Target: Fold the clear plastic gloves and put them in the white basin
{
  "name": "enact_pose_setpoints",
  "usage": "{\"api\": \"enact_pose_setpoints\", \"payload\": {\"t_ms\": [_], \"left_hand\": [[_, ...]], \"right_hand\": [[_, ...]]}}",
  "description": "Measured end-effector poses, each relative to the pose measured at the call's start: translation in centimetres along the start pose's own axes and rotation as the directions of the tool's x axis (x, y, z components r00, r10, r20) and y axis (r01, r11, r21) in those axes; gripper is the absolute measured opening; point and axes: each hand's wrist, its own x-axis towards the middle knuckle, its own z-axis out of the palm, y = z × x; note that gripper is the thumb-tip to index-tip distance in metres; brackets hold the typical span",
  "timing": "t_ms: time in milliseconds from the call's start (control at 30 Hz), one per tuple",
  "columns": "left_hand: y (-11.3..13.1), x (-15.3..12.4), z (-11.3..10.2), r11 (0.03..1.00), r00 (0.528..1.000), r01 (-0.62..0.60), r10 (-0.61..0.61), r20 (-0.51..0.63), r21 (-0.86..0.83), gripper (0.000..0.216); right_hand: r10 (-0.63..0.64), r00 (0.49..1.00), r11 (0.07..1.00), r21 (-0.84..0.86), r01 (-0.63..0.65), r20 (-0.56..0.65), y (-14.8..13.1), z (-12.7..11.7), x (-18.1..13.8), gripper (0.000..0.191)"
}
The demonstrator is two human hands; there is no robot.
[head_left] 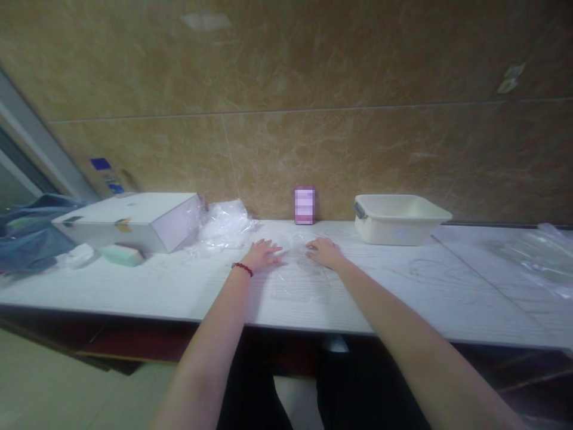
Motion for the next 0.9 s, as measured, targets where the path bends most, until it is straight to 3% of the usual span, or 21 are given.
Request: {"api": "enact_pose_setpoints", "payload": {"t_ms": [133,267,367,500,700,900], "left_hand": [[0.7,-0.6,-0.1,0.998,0.998,-0.061,0.061,0.000,0.000,0.057],[1.6,-2.6,-0.9,0.985,0.987,-0.159,0.160,0.015,-0.063,0.058],[2.2,-4.7,-1.6,0.957,0.963,-0.264,0.269,0.024,-0.123,0.053],[2.7,-7.2,-2.1,0.936,0.955,-0.274,0.292,0.054,-0.222,0.046],[4.7,-8.6,-1.8,0.913,0.951,-0.284,0.308,0.036,-0.294,0.050],[6.9,-8.8,-1.0,0.943,0.953,-0.301,0.294,-0.071,-0.141,0.072]], "right_hand": [[-0.029,0.999,0.999,-0.016,0.030,0.028,0.1,-1.0,-1.3,0.034],[-0.150,0.989,0.989,-0.005,0.150,0.011,0.1,-2.7,-3.9,0.032],[-0.295,0.955,0.955,0.028,0.295,0.014,-0.5,-4.0,-7.2,0.029],[-0.475,0.875,0.880,0.031,0.474,0.094,-1.7,-4.1,-11.0,0.027],[-0.470,0.881,0.879,-0.056,0.473,0.061,-2.1,-2.3,-11.4,0.024],[-0.381,0.923,0.916,0.114,0.385,-0.050,-2.3,-2.9,-10.7,0.015]]}}
